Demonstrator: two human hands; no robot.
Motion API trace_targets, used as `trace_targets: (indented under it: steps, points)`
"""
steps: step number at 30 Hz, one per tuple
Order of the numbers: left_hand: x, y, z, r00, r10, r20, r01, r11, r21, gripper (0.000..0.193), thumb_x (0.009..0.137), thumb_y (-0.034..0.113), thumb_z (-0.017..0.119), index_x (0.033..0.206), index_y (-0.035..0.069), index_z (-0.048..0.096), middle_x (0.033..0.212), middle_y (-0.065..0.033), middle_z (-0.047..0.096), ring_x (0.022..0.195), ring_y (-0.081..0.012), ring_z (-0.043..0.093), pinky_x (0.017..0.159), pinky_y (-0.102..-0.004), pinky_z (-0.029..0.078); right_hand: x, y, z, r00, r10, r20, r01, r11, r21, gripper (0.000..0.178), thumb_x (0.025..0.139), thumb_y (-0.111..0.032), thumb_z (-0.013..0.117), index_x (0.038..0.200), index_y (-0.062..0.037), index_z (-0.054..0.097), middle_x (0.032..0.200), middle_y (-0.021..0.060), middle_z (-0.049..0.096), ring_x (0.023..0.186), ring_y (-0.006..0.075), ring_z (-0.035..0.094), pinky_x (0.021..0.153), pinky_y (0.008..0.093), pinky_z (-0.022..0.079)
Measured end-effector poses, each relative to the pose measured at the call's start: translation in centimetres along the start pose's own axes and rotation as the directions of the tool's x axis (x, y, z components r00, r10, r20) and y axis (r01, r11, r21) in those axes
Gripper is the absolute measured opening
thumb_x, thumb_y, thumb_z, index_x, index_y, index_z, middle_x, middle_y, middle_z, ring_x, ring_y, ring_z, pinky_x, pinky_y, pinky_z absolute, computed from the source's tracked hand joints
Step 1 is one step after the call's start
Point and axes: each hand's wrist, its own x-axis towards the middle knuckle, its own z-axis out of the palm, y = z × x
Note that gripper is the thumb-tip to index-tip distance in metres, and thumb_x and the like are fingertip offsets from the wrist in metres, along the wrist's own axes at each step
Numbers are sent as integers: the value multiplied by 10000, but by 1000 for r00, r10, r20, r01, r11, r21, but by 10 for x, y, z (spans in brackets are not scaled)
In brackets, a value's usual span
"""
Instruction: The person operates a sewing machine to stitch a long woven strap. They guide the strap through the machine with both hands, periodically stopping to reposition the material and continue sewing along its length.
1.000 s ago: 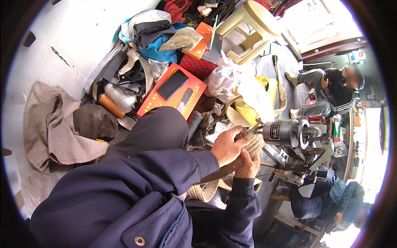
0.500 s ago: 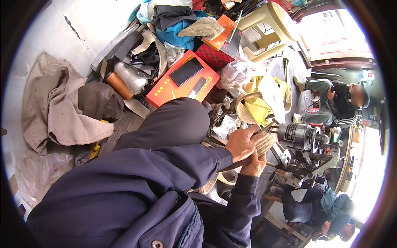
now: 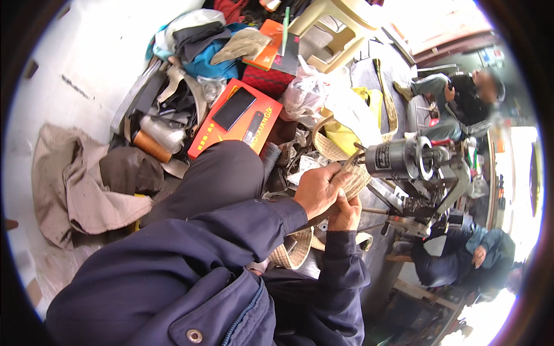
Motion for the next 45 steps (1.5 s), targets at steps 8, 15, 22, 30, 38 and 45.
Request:
trace_targets:
  steps: [8,15,22,30,38,45]
  points:
    - [2,-10,13,997,-39,-64,17,950,-313,35,945,11,602,978,12,590,854,14,624,821,-39,544,730,-240,477,-4,0,9,999,-49,4,50,998,-33,367,916,-48,680,1260,26,576,1173,103,671,1035,187,653,942,318,505]
    - [1,-13,11,999,-16,-33,5,952,-307,59,964,23,602,1021,20,588,924,-4,650,858,-55,562,783,-239,477,-11,-48,19,769,-636,-63,414,571,-709,393,845,-95,741,1204,-19,601,1152,83,601,1062,197,585,928,335,456]
    - [0,-17,9,1000,21,11,-15,917,-398,151,952,-17,586,1098,18,568,980,-38,661,899,-83,579,807,-249,475,18,-54,35,771,-637,26,530,618,-580,270,845,-28,703,1104,30,653,1089,67,613,962,152,579,878,296,457]
    - [-1,-12,6,1000,-11,1,11,939,-344,202,954,-6,593,1144,41,546,958,-45,665,869,-81,580,779,-245,471,25,-52,33,821,-543,-173,459,811,-364,124,832,5,751,947,35,713,866,30,614,864,105,569,797,249,445]
    - [-3,-2,5,1000,19,13,-14,938,-347,284,963,5,591,1238,39,532,905,-13,647,831,-56,559,757,-220,441,-3,-70,-11,876,-482,-5,451,823,-345,388,913,-41,676,1289,16,599,1091,62,682,950,104,597,849,245,474]
    - [-4,-7,2,997,-74,29,79,899,-431,411,947,10,619,1347,50,536,963,20,630,880,-49,552,805,-211,437,-40,-91,-191,788,-509,-346,-152,384,-911,500,865,-235,742,1273,11,591,924,127,703,762,176,657,708,304,528]
